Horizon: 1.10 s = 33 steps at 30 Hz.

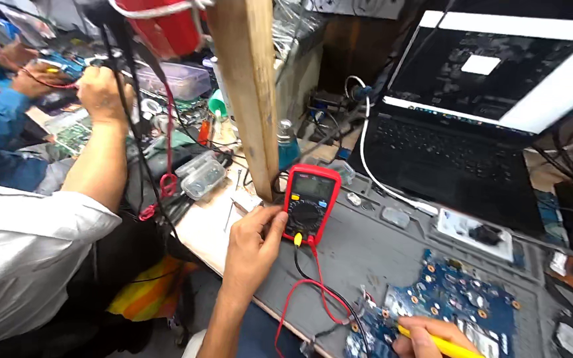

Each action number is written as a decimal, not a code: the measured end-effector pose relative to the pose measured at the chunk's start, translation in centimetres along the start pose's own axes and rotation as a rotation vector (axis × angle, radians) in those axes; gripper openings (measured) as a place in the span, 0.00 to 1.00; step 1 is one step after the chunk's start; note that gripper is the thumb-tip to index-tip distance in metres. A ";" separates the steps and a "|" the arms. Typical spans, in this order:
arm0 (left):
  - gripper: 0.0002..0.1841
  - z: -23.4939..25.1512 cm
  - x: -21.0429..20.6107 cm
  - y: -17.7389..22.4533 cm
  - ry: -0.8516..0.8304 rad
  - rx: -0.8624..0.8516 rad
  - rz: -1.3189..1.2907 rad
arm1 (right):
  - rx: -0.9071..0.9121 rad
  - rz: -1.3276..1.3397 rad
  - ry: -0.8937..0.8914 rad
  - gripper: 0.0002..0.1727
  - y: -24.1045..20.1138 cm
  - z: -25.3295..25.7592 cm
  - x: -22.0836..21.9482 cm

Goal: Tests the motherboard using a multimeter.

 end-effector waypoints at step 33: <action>0.15 -0.3 -0.1 0.4 -0.038 0.032 0.011 | -0.038 -0.103 0.055 0.13 -1.4 0.3 0.6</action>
Point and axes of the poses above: each hand's wrist, its own z-axis towards the middle knuckle, its own x-axis out of the back of the hand, y = z × x, the point moved 10 cm from there along z, towards the middle knuckle, and after that the axes turned 1 degree about -z, right-handed, at the moved point
